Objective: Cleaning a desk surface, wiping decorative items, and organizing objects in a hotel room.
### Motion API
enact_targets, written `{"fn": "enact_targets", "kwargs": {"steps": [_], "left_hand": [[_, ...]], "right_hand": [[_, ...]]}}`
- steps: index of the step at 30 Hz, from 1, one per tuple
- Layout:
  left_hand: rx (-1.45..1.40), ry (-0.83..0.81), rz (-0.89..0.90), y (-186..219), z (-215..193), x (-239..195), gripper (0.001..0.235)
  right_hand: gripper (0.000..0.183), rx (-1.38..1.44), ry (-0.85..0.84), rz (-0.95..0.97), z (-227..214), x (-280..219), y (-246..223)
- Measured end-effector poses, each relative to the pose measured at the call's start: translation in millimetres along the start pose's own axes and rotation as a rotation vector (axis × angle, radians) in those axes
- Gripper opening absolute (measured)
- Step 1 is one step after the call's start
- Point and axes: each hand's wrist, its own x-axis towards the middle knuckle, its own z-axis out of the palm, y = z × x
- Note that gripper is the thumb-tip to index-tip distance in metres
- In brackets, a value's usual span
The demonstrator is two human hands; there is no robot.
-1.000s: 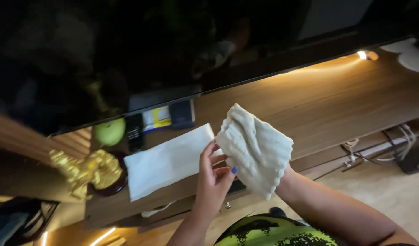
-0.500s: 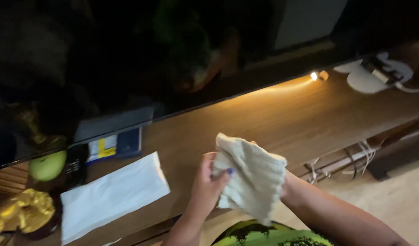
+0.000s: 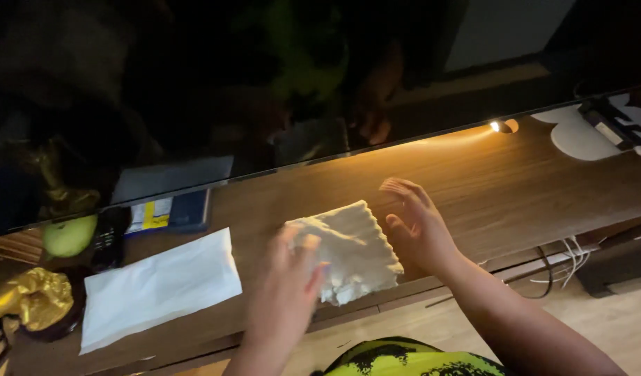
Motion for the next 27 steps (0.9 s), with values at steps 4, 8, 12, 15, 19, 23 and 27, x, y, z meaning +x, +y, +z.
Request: {"fn": "enact_targets", "kwargs": {"steps": [4, 8, 12, 15, 19, 23, 27], "left_hand": [[-0.086, -0.218, 0.268, -5.4, 34.1, 1.3, 0.035], [-0.224, -0.016, 0.274, -14.4, 33.9, -7.2, 0.023], [-0.389, -0.126, 0.066, -31.8, 23.6, -10.5, 0.017], [-0.373, -0.164, 0.131, -33.0, 20.7, -7.4, 0.024], [-0.329, -0.039, 0.238, -13.3, 3.5, -17.3, 0.074], [-0.197, 0.135, 0.363, 3.1, -31.6, -15.8, 0.051], [-0.550, 0.232, 0.202, -5.5, -17.1, -11.5, 0.018]], "right_hand": [[0.030, -0.142, -0.285, -0.123, 1.5, -12.2, -28.3], [0.043, -0.103, -0.459, -0.138, 3.1, -27.6, -27.7], [0.058, -0.436, -0.239, -0.231, 15.4, -35.2, -8.7], [0.024, -0.326, -0.235, -0.154, 24.8, -32.2, -25.8], [0.033, -0.309, -0.171, -0.240, 24.7, -29.0, -66.2], [0.030, -0.199, -0.068, -0.294, 17.4, -26.1, -99.7], [0.063, -0.175, 0.187, -0.350, 21.0, -37.1, -83.2]]}}
